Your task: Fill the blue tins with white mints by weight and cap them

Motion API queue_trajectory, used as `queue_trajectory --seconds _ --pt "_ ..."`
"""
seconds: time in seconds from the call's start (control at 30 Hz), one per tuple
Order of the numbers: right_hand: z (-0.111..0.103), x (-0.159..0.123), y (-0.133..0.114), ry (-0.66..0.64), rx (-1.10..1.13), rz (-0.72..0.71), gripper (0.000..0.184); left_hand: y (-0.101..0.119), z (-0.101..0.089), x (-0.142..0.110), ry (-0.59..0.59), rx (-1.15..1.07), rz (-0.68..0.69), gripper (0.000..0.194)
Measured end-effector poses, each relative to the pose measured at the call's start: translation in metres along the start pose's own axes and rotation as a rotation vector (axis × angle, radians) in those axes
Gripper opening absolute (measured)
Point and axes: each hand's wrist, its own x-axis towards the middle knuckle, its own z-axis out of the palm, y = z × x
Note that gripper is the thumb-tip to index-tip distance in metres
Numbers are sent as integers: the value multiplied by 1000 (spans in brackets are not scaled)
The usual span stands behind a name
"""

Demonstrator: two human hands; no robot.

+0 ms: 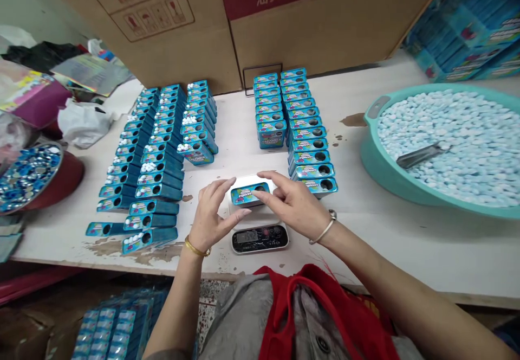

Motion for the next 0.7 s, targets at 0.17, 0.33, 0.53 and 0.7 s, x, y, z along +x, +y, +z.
queue_trajectory --seconds 0.17,0.33,0.53,0.7 --pt "-3 -39 25 80 178 88 39 -3 7 9 -110 22 66 57" --pt "1 -73 67 73 257 317 45 -19 15 64 15 44 129 31" --pt "5 -87 87 136 301 420 50 -37 52 140 -28 124 236 34" --pt "8 -92 94 152 272 451 51 -46 71 134 197 233 148 41"
